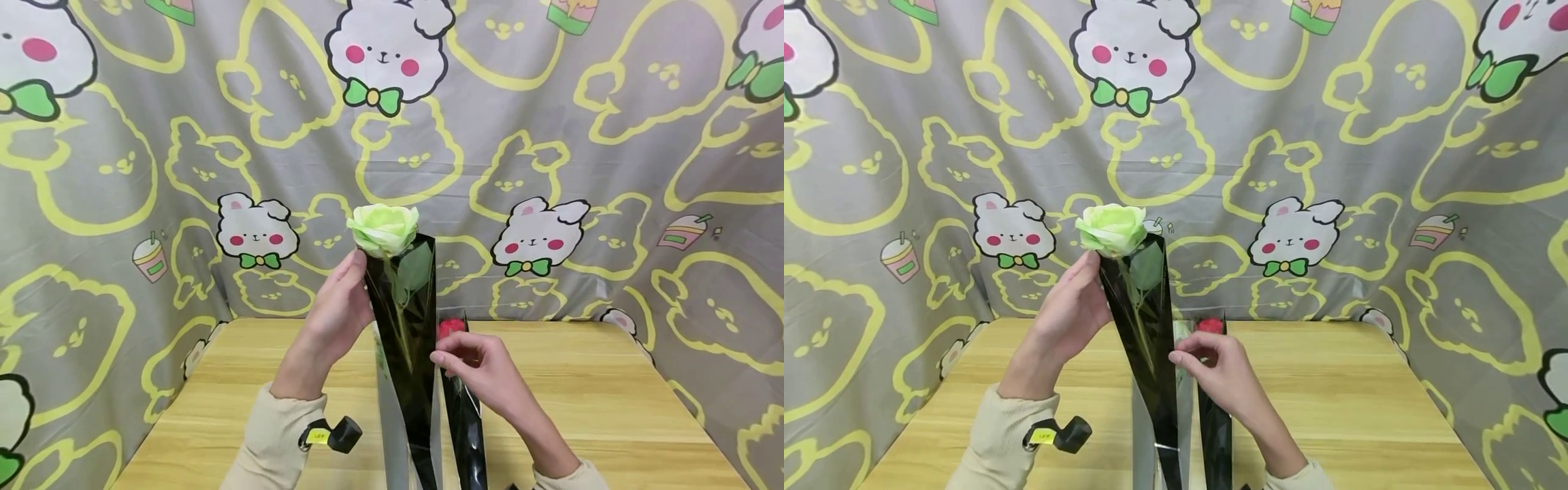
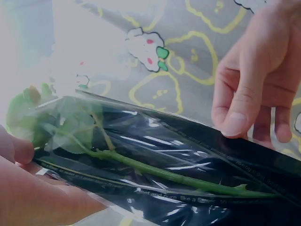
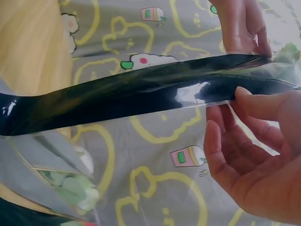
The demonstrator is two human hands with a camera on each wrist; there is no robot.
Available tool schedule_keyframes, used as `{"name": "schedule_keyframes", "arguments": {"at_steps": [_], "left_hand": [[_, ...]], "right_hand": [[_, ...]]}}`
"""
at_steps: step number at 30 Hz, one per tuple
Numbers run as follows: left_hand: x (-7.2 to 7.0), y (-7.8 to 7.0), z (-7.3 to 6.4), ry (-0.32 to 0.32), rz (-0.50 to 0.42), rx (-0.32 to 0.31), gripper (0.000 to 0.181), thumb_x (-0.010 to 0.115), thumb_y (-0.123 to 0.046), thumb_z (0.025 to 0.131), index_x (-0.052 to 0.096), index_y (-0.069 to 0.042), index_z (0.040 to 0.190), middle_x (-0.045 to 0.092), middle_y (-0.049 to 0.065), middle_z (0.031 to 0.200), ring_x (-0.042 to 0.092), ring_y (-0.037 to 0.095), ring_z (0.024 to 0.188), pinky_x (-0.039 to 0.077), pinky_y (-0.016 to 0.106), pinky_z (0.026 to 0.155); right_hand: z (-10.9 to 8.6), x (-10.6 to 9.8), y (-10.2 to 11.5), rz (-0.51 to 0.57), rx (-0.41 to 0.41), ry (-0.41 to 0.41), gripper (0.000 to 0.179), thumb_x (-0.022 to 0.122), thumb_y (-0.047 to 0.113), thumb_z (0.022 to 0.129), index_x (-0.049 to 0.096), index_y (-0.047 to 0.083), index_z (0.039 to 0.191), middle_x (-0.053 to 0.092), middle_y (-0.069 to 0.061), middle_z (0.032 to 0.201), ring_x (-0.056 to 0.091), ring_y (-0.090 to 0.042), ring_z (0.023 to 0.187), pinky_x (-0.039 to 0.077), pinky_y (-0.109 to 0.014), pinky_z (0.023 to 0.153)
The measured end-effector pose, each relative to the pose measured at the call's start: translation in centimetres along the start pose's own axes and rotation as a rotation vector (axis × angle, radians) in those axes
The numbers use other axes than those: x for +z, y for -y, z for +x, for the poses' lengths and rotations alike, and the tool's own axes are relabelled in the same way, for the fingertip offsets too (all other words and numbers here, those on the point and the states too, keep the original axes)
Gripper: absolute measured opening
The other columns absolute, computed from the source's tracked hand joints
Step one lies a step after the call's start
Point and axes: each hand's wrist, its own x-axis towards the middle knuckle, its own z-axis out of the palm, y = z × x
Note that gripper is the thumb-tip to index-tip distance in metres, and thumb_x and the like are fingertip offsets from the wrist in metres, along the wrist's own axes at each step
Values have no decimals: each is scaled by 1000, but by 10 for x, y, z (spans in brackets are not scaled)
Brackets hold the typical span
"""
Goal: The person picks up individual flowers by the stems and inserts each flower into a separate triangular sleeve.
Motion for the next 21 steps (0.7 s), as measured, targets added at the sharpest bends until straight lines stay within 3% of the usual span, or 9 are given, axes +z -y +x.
{"name": "schedule_keyframes", "arguments": {"at_steps": [5,8,12,16,21], "left_hand": [[-2,0,1,31,-15,-48,43,29,-38,113,42,-13,145,58,2,125,60,17,110,51,42,91],[0,0,1,82,11,-57,45,28,-39,113,39,-16,150,58,1,125,59,18,109,51,42,89],[5,2,2,144,75,-56,53,27,-38,113,24,-20,163,47,8,147,52,27,127,48,50,95],[6,3,0,188,74,-67,56,26,-39,113,17,-17,164,33,12,161,37,30,143,40,55,106],[2,5,1,260,-28,-75,52,28,-47,112,37,-15,152,45,6,148,43,21,135,39,46,107]], "right_hand": [[-4,-2,-6,-12,-46,25,9,75,15,95,73,7,93,71,-10,80,64,-19,63,56,-32,61],[-1,-7,2,-19,-39,-5,11,74,16,96,74,6,99,72,-8,87,67,-16,70,58,-32,67],[13,-15,24,11,-100,-146,18,71,15,99,73,2,112,72,-9,100,71,-21,84,59,-31,76],[28,-19,44,63,-205,-275,15,70,12,99,74,-1,107,72,-12,96,71,-21,80,60,-33,74],[37,-19,52,172,-184,-293,14,70,8,98,73,-5,103,70,-11,93,70,-18,76,61,-39,70]]}}
